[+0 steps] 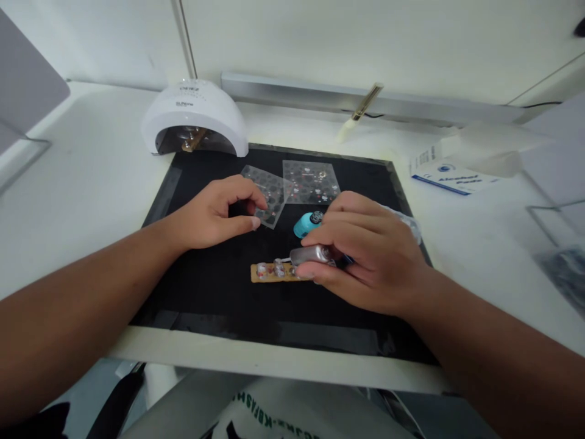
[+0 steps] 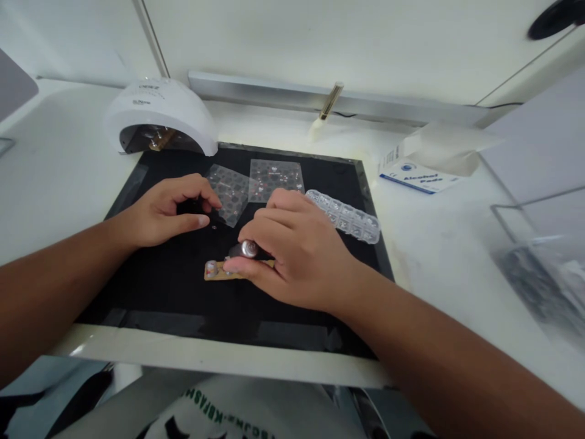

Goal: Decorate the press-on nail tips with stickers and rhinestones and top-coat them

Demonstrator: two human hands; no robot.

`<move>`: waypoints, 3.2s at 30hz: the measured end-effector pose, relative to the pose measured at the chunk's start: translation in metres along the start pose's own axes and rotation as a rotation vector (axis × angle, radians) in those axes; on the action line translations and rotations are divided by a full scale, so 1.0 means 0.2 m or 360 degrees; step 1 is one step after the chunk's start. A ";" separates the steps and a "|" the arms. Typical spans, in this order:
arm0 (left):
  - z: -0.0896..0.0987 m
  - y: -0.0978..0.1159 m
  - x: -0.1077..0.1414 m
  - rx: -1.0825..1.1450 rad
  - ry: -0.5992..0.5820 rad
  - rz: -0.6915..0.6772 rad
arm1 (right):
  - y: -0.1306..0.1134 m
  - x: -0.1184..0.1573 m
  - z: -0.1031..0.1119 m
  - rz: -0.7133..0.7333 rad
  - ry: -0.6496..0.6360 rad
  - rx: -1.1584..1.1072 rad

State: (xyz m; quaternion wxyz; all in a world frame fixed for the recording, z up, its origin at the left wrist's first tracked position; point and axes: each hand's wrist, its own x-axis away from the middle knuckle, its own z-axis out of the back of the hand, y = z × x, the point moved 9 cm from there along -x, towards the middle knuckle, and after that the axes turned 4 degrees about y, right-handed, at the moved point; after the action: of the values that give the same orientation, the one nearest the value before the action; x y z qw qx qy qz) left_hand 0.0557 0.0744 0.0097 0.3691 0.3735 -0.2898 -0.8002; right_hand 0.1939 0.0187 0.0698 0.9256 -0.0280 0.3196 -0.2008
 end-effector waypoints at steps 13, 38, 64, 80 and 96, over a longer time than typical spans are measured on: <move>0.00 0.00 0.00 0.0014 -0.0024 -0.0007 | -0.04 0.00 0.03 0.0130 -0.0094 0.0011; 0.00 0.02 0.00 0.0004 -0.0016 -0.0010 | -0.08 0.03 -0.01 0.0290 -0.0070 0.0091; 0.01 0.02 0.00 -0.0005 -0.0003 -0.0023 | -0.07 0.02 0.04 0.0304 -0.0137 -0.0048; 0.01 0.02 0.00 0.0000 -0.0009 -0.0033 | -0.07 0.03 0.03 0.0311 -0.0154 -0.0103; 0.00 0.01 0.00 0.0020 -0.0018 -0.0041 | -0.06 0.03 0.00 0.0301 -0.0285 -0.0182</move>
State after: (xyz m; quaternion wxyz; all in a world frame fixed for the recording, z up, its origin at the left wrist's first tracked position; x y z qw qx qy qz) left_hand 0.0566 0.0736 0.0114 0.3547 0.3751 -0.2922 -0.8051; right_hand 0.1943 0.0051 0.0674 0.9621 -0.0681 0.2479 -0.0907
